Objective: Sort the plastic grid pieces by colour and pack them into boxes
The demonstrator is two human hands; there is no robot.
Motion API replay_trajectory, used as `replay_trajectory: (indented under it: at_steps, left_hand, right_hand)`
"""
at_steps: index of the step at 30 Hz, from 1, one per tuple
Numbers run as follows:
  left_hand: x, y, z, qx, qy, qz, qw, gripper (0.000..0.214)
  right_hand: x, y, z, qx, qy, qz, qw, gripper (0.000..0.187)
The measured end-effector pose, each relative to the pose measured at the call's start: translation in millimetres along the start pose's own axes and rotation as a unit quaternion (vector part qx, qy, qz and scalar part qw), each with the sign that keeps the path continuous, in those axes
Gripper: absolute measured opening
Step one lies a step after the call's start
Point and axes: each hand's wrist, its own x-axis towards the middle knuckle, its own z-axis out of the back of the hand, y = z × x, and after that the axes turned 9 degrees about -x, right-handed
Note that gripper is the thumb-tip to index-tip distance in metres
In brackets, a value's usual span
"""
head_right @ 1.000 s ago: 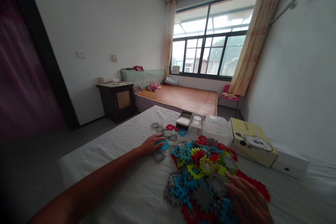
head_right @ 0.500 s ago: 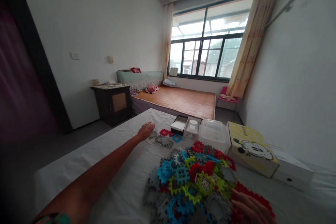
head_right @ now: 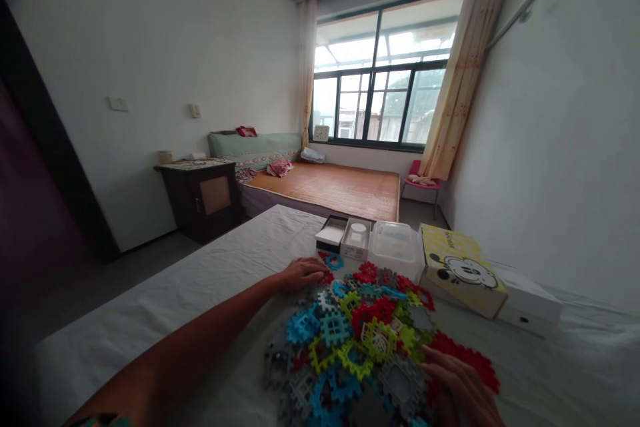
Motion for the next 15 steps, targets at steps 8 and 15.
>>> replay_trajectory:
  at_steps: [8, 15]
  left_hand:
    - [-28, -78, -3.4, 0.007, -0.081, -0.078, 0.994, 0.043]
    - [-124, -212, -72.4, -0.002, 0.141, -0.31, 0.94, 0.052]
  right_hand:
    - [19, 6, 32, 0.035, -0.015, -0.193, 0.98, 0.032]
    - [4, -41, 7, 0.023, 0.066, -0.332, 0.941, 0.056]
